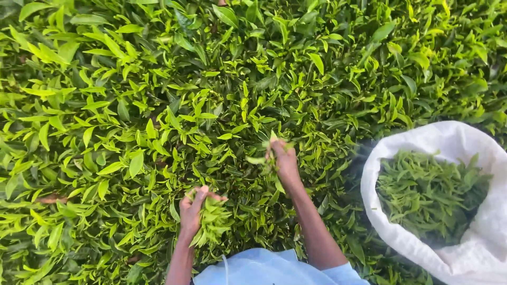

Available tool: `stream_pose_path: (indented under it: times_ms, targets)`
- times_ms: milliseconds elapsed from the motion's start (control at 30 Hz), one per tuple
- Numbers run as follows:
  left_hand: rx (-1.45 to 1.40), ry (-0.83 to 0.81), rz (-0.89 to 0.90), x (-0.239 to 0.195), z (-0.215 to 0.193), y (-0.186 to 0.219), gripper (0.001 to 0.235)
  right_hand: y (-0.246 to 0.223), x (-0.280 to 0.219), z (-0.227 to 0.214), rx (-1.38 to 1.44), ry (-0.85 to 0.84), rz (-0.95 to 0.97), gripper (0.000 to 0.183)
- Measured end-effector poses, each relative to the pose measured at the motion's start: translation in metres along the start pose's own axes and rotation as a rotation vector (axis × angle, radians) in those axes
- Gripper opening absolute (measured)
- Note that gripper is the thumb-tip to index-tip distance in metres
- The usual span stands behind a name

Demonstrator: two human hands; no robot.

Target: Manually plucking tea leaves from bushes and placing them into a collection sack in a plantation.

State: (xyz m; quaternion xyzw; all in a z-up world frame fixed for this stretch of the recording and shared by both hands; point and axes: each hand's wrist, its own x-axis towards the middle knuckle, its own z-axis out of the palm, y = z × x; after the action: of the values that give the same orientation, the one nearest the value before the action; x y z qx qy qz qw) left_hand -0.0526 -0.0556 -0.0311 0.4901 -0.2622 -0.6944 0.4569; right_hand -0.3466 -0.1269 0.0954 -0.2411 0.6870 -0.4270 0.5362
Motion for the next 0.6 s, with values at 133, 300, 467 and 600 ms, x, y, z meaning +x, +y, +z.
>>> stream_pose_path:
  times_ms: [133, 300, 467, 600]
  targets:
    - [0.279, 0.103, 0.164, 0.006, 0.079, 0.098, 0.028, -0.026, 0.027, 0.039, -0.316, 0.024, -0.205, 0.046]
    - [0.837, 0.081, 0.374, 0.076, 0.141, 0.153, 0.029, 0.041, 0.136, 0.056, -0.817, 0.036, -0.559, 0.023]
    - [1.445, 0.045, 0.099, 0.17, 0.142, 0.092, 0.035, 0.049, 0.114, 0.028, -0.118, -0.22, -0.097, 0.03]
    - [1.539, -0.074, -0.113, 0.161, 0.145, 0.092, 0.029, 0.071, 0.104, -0.005, 0.132, -0.098, 0.146, 0.067]
